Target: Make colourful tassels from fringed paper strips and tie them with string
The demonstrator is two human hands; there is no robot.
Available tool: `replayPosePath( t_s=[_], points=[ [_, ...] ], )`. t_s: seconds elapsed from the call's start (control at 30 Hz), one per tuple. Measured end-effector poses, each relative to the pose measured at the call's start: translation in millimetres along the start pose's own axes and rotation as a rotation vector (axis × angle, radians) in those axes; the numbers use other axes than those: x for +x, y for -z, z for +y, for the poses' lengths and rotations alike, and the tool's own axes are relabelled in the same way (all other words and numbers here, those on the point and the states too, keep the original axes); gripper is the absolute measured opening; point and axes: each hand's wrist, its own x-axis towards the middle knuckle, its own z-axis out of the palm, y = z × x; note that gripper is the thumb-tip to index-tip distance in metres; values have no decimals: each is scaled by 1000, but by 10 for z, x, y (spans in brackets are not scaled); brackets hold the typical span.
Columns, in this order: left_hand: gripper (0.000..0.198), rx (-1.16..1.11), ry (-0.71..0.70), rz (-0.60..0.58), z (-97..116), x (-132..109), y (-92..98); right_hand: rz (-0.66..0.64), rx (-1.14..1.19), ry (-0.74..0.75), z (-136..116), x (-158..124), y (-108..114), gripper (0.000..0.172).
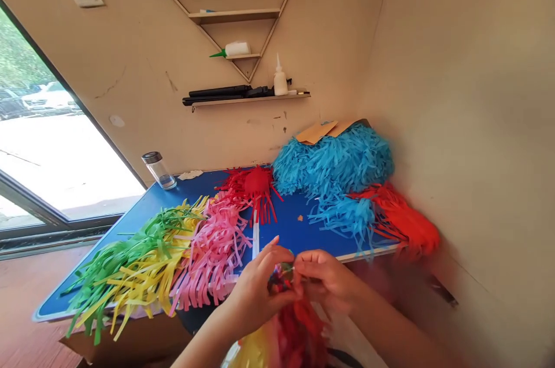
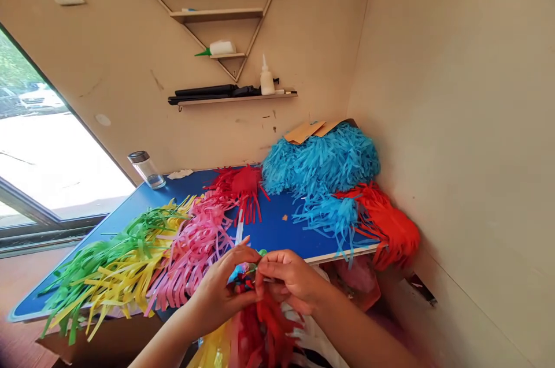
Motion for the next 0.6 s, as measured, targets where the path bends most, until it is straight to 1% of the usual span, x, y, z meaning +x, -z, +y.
replayPosePath(
  t_s=[0.07, 0.1, 0.2, 0.3, 0.4, 0.43, 0.5, 0.6],
  points=[
    [27, -5, 47, 2, -55, 3, -66, 19, -15, 4, 6, 2, 17, 42],
    [23, 2, 77, -13, -73, -6, -83, 43, -51, 3, 7, 1, 31, 43],
    [19, 28, 160, -88, -97, -35, -65, 138, -230, 33, 2, -12, 70, 42],
    [15, 42, 226, -164, -100, -43, 8, 224, -539, 162, -10, -37, 79, 29],
    [16, 8, 216, -284, -94, -38, 67, 265, -905, 314, -17, -46, 71, 9],
    [17, -19, 222, -309, -89, -37, 79, 266, -978, 345, -17, -42, 67, 10],
    [18, -110, 282, -334, -80, -38, 92, 262, -1019, 372, -11, -27, 59, 16],
    [18, -339, 387, -392, -80, -52, 97, 251, -960, 390, -7, -7, 50, 21]
  ],
)
